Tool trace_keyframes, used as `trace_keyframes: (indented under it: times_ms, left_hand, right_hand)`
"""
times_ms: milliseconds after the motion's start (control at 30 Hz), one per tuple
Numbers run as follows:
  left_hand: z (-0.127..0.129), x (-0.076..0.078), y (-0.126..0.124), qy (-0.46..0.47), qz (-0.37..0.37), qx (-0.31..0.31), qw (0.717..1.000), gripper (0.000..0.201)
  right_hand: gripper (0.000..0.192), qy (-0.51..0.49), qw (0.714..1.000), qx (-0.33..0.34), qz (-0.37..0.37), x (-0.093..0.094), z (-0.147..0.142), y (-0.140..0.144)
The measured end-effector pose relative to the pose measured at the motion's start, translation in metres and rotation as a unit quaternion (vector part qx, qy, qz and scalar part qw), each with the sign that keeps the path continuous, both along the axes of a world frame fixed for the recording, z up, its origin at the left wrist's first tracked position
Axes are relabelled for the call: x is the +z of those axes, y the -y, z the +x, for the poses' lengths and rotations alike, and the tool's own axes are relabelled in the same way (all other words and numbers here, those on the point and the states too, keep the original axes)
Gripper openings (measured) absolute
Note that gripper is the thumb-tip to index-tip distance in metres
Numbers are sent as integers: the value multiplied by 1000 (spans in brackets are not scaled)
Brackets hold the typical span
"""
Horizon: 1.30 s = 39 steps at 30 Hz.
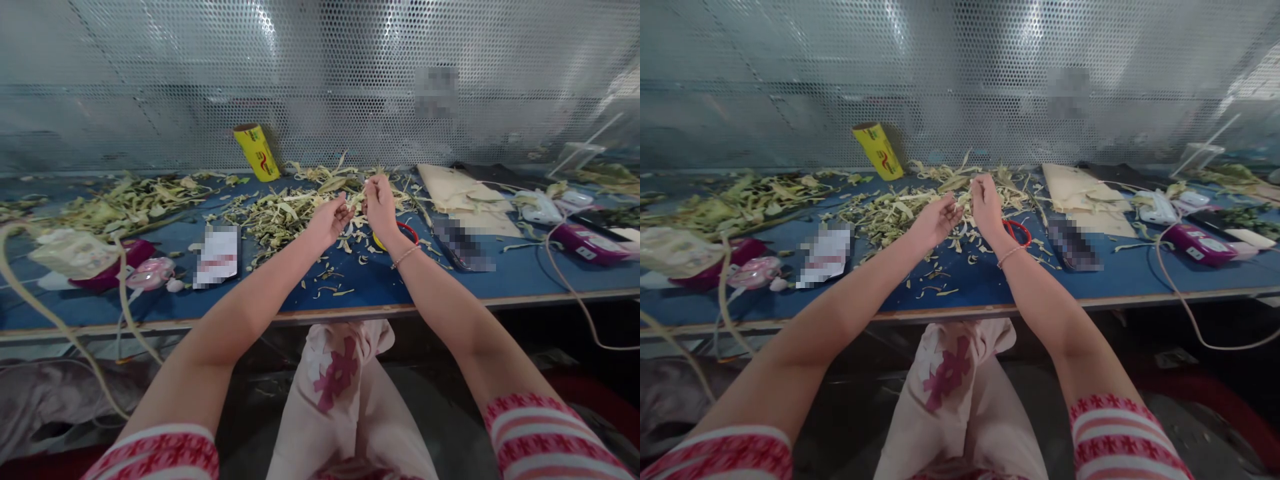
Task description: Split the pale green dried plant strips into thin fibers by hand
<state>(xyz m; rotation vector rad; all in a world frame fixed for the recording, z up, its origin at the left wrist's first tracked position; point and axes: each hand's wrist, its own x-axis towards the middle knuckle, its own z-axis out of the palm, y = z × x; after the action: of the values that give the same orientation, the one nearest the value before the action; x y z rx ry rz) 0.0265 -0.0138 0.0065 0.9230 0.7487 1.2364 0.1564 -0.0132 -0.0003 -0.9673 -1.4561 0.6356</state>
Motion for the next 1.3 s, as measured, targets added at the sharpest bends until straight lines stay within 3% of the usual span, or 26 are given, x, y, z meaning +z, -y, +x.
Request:
trace_keyframes:
  times_ms: [100, 300, 467, 600, 767, 1100, 1300]
  left_hand:
    - [1, 2, 3, 3, 9, -5, 1000, 27]
    - [8, 6, 16, 17, -44, -4, 999, 30]
    - [5, 4, 19, -44, -18, -60, 997, 45]
    - [5, 5, 21, -59, 9, -76, 995, 45]
    - [6, 8, 22, -48, 8, -56, 997, 41]
    - [6, 2, 12, -61, 78, 24, 995, 28]
    - [-1, -7, 2, -120, 166, 86, 975, 35]
  right_hand:
    - [42, -24, 998, -44, 35, -1, -2, -1]
    - [48, -27, 995, -63, 73, -1, -3, -1]
    - [50, -12, 992, -79, 98, -1, -2, -2]
    - [47, 19, 991, -82, 106, -3, -2, -4]
    - [43, 41, 993, -58, 99, -4, -3, -5]
    - [30, 106, 989, -43, 96, 4, -9, 10]
    - [30, 111, 991, 7, 73, 3, -10, 9]
